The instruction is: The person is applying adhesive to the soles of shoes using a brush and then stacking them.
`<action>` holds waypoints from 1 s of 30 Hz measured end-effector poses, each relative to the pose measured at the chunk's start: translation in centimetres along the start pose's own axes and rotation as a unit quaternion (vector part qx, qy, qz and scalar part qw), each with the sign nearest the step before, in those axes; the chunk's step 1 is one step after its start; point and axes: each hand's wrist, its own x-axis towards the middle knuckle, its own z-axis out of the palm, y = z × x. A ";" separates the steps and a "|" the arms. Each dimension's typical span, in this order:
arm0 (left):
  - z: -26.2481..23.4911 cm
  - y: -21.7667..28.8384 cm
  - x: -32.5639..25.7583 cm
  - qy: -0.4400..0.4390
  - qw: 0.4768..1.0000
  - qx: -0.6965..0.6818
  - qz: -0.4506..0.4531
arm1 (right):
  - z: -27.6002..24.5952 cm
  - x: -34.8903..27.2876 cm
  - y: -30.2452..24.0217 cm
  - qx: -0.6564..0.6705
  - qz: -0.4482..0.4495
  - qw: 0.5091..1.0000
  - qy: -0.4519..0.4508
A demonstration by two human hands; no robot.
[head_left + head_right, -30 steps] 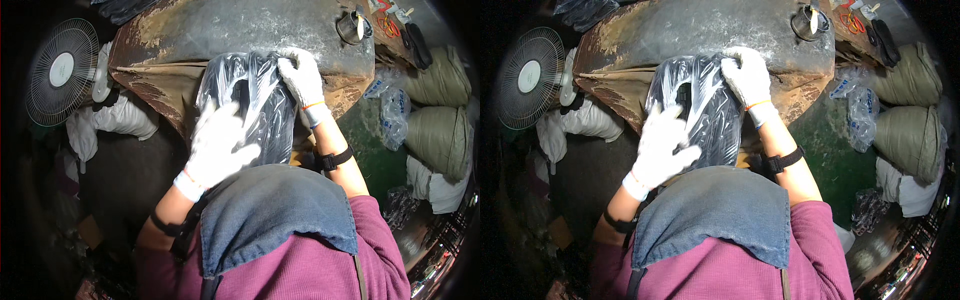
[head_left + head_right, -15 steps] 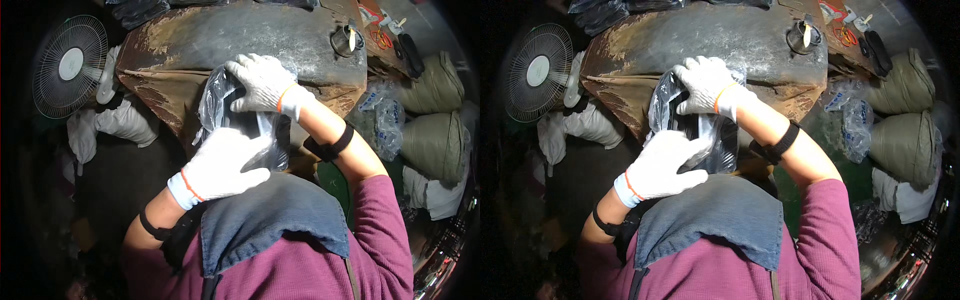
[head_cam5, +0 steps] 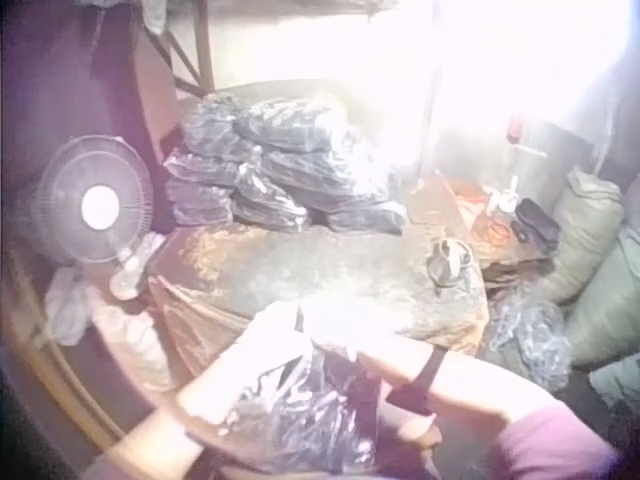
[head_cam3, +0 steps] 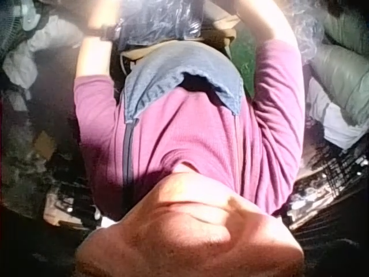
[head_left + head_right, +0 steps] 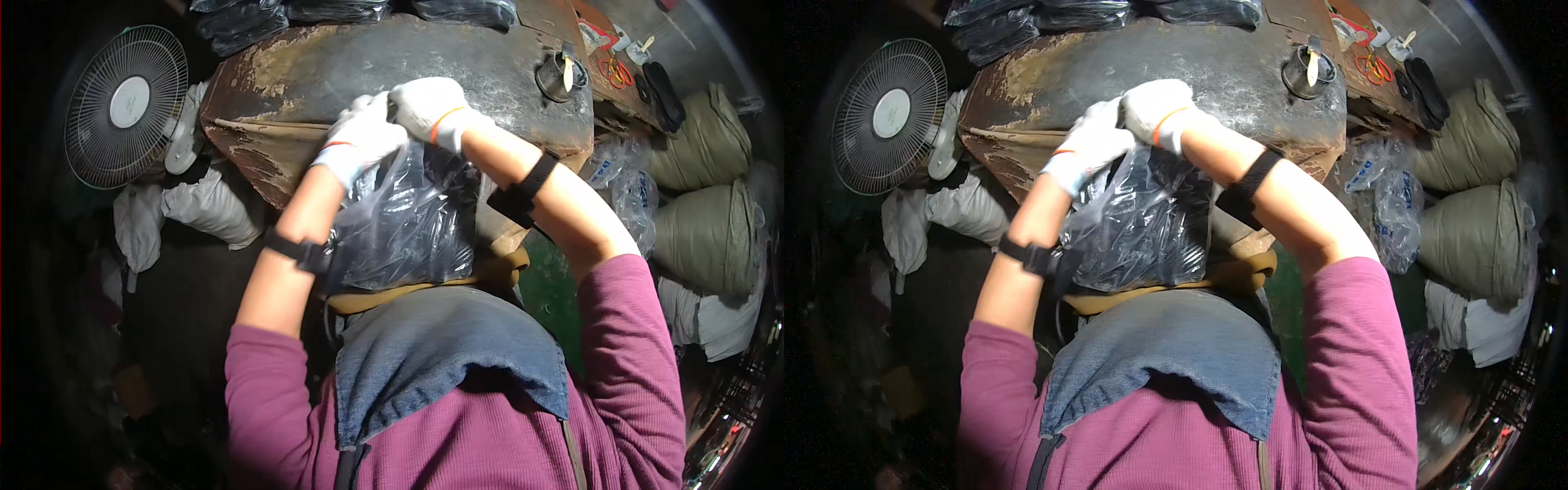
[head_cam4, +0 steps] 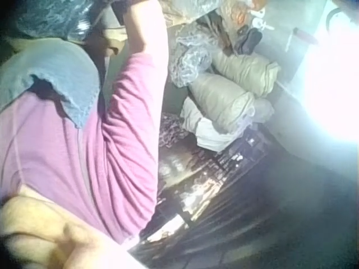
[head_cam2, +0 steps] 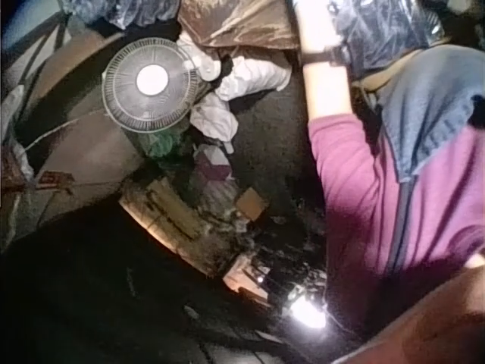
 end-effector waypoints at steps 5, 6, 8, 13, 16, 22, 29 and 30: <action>2.1 0.1 2.4 0.042 0.978 0.189 0.074 | -0.4 -4.6 8.3 -0.053 0.088 0.994 0.048; 2.0 -1.4 1.8 0.061 0.974 0.204 0.076 | -0.2 -6.4 7.9 -0.019 0.117 0.993 0.030; 3.0 -5.4 2.5 0.142 0.975 0.144 0.090 | 3.5 -9.6 12.4 -0.057 -0.022 0.992 0.111; 4.2 -5.5 1.5 0.006 0.703 -0.706 -0.085 | 8.2 -12.4 12.2 0.481 0.110 0.835 0.243; 3.2 -9.5 -0.8 0.060 0.698 -0.713 -0.013 | 4.6 -10.3 7.6 0.883 0.201 0.377 0.192; -9.0 -2.6 -3.9 0.226 0.599 -0.730 0.240 | -5.2 -9.3 4.5 0.518 -0.023 0.774 0.364; -5.4 -11.0 -3.9 0.165 0.614 -0.695 0.337 | 5.6 -8.2 5.3 0.463 0.059 0.840 0.275; -3.5 -15.0 -4.0 0.133 0.587 -0.754 0.263 | 8.9 -7.0 5.7 0.620 0.114 0.747 0.211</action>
